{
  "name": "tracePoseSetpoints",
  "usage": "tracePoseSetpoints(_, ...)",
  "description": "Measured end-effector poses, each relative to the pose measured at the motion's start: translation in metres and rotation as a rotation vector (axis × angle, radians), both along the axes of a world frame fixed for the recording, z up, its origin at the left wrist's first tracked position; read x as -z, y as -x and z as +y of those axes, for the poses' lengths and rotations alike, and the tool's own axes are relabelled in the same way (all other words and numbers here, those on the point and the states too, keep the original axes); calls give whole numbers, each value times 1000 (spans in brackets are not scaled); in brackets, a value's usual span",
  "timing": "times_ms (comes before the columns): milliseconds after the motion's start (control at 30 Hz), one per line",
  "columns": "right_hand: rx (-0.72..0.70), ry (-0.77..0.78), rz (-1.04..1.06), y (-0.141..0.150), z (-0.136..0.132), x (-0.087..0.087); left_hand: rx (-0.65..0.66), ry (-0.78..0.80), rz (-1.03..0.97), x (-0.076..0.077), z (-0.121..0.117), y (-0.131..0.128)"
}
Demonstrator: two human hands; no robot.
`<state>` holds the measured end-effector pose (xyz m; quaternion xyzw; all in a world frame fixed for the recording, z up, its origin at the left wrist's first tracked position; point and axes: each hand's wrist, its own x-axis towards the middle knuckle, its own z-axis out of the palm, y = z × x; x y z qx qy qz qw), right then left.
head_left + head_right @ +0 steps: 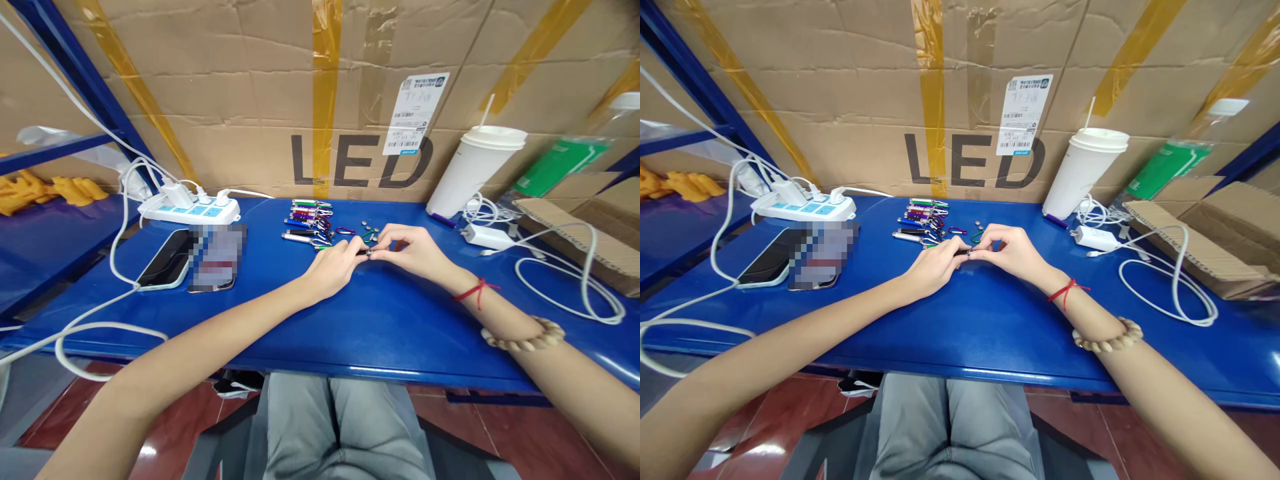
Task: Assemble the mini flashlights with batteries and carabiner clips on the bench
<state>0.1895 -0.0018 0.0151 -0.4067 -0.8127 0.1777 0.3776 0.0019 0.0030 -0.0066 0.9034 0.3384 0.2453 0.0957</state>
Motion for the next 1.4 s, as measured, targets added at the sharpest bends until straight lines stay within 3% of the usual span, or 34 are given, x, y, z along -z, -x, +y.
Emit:
tracePoseSetpoints(267,19,33,18,1,-1,-3,26,43,4,-4,-2,0)
tracePoseSetpoints(600,66,67,7,2,-1,0,20,-87,63,-2,-2,2)
tracePoseSetpoints(933,72,94,18,7,0,1,-19,-91,95,2,-1,2)
tracePoseSetpoints(1200,45,-84,22,6,-2,-4,-78,-61,98,2,4,3)
tracePoseSetpoints(1400,8,-52,27,4,-2,-4,-85,-43,101,1,3,3)
